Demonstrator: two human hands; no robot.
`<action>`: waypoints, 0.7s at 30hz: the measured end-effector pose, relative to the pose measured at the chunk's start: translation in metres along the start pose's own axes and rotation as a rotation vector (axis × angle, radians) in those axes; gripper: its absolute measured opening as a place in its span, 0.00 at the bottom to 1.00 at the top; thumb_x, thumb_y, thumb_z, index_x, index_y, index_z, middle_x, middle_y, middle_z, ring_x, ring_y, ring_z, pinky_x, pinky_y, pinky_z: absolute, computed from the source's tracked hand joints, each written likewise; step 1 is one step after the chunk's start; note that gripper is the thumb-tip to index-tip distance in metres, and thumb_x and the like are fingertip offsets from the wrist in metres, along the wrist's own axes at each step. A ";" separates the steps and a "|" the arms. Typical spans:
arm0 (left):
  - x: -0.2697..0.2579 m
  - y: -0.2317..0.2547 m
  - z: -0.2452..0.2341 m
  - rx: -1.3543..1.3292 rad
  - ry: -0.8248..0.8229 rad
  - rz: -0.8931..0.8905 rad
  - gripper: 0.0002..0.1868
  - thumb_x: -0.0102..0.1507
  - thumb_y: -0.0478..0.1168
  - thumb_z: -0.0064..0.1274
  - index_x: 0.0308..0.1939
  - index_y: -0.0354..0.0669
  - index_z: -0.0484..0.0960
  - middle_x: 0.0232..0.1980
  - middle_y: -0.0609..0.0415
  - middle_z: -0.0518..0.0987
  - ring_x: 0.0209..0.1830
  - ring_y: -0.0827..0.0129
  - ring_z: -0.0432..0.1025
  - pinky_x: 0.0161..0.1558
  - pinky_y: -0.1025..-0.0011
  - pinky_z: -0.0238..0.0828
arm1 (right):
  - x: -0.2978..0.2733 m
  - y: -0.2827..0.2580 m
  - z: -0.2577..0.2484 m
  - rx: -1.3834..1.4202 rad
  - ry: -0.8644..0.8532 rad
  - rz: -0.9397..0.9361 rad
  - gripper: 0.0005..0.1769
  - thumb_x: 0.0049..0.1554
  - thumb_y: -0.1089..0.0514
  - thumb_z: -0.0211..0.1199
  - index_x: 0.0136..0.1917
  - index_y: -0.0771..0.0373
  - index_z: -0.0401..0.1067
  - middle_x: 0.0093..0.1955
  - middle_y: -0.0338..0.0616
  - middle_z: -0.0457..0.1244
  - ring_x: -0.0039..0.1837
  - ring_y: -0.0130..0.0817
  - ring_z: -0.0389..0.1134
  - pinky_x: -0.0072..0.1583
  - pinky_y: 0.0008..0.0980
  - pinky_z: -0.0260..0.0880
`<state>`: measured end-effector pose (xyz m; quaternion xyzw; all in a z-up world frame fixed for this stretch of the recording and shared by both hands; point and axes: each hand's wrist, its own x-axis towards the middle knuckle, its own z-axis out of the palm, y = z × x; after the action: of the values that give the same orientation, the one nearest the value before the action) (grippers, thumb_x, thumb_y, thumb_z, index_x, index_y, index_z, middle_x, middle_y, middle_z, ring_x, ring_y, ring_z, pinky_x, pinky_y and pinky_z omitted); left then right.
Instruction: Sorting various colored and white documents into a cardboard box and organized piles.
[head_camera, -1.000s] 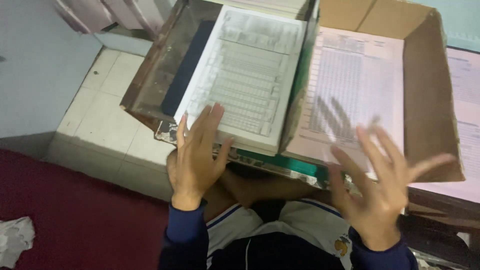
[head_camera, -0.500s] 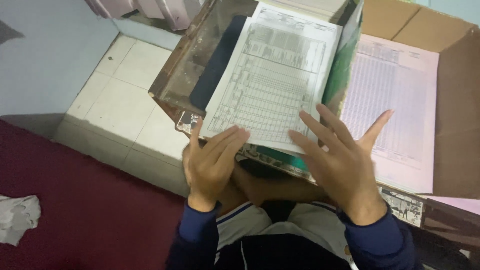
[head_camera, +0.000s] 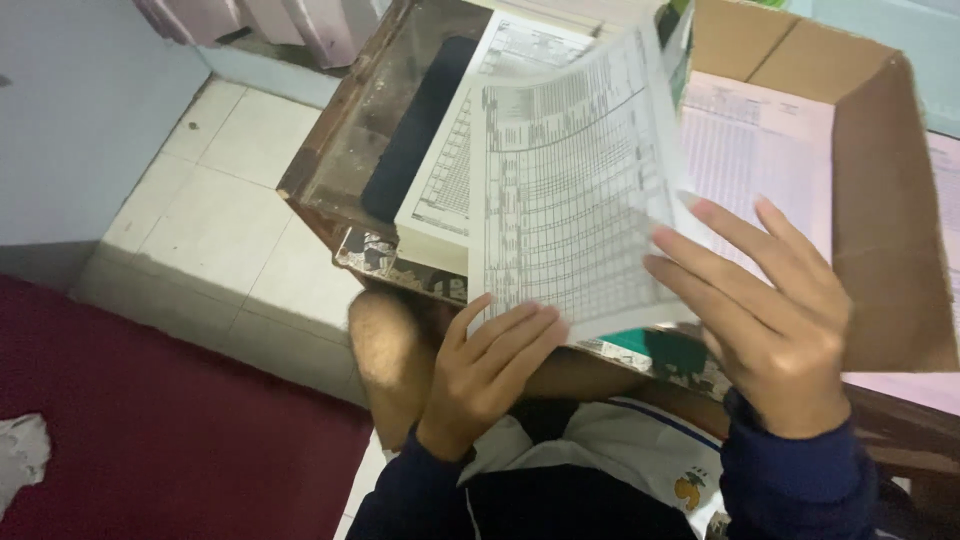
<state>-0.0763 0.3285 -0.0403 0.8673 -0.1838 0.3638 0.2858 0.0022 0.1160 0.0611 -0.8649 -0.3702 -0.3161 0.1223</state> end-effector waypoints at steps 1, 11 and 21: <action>-0.001 0.002 0.002 -0.006 0.000 0.006 0.17 0.60 0.34 0.65 0.52 0.45 0.84 0.58 0.57 0.83 0.61 0.67 0.76 0.69 0.53 0.64 | -0.009 0.004 -0.003 -0.007 0.001 0.004 0.10 0.50 0.70 0.74 0.43 0.57 0.81 0.57 0.40 0.72 0.68 0.50 0.70 0.77 0.55 0.63; 0.032 0.026 0.023 -0.027 -0.053 0.165 0.19 0.62 0.37 0.66 0.56 0.51 0.83 0.62 0.60 0.81 0.64 0.70 0.73 0.71 0.48 0.59 | -0.111 0.049 -0.023 -0.174 0.130 0.332 0.16 0.51 0.76 0.80 0.47 0.63 0.80 0.57 0.53 0.73 0.68 0.57 0.73 0.87 0.61 0.52; 0.055 0.044 0.059 0.015 -0.178 0.318 0.20 0.62 0.40 0.67 0.58 0.54 0.82 0.62 0.61 0.81 0.67 0.71 0.71 0.71 0.37 0.55 | -0.171 0.071 -0.009 -0.147 0.156 0.525 0.21 0.50 0.79 0.74 0.51 0.59 0.79 0.59 0.48 0.71 0.69 0.51 0.71 0.87 0.60 0.42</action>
<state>-0.0318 0.2514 -0.0176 0.8581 -0.3406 0.3277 0.2008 -0.0407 -0.0341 -0.0389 -0.9108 -0.0991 -0.3652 0.1649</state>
